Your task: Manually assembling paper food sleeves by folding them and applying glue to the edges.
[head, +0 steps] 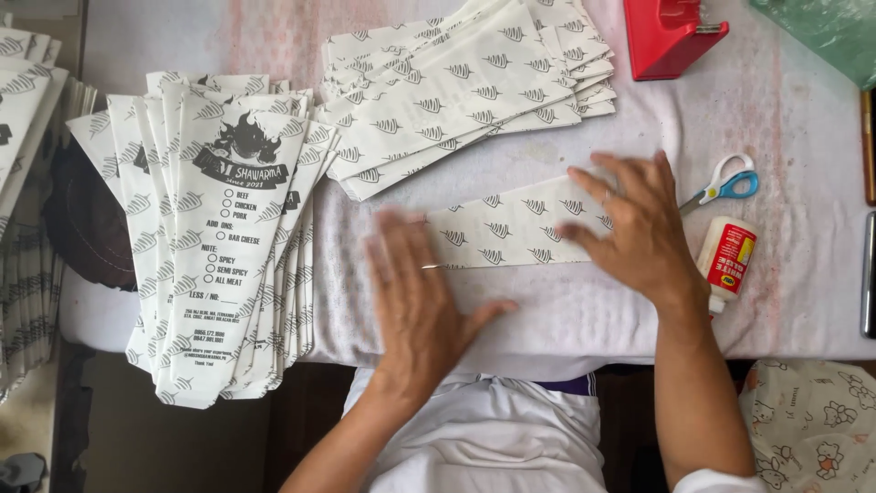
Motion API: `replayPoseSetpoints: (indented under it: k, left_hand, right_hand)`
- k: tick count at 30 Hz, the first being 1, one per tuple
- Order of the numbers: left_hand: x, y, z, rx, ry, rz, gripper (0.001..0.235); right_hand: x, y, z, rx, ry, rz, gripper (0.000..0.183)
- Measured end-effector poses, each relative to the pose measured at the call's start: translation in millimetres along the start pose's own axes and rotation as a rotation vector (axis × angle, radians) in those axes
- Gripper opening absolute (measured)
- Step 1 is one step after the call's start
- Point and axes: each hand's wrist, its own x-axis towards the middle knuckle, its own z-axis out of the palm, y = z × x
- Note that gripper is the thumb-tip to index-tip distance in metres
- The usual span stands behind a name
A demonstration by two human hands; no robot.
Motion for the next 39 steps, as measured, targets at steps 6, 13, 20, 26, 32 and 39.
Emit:
replayPoseSetpoints:
  k: [6, 13, 20, 26, 32, 39]
  left_hand:
    - [14, 14, 20, -0.154, -0.083, 0.525, 0.152]
    - [-36, -18, -23, -0.531, -0.098, 0.657, 0.072]
    - [-16, -168, -63, -0.568, 0.329, -0.389, 0.036]
    - [1, -188, -41, 0.249, 0.385, -0.292, 0.043]
    - [36, -85, -14, -0.482, 0.313, 0.179, 0.028]
    - [52, -43, 28, -0.376, 0.074, 0.537, 0.030]
  right_hand:
    - [86, -2, 9, 0.012, 0.108, -0.259, 0.042]
    - [117, 4, 36, 0.127, -0.173, -0.302, 0.068]
    - [32, -12, 27, -0.167, 0.374, -0.283, 0.025]
    - [-34, -33, 4, -0.068, 0.190, -0.149, 0.035]
    - [-120, 38, -28, -0.069, 0.248, 0.447, 0.049]
    - [-127, 52, -37, 0.647, 0.227, 1.159, 0.052]
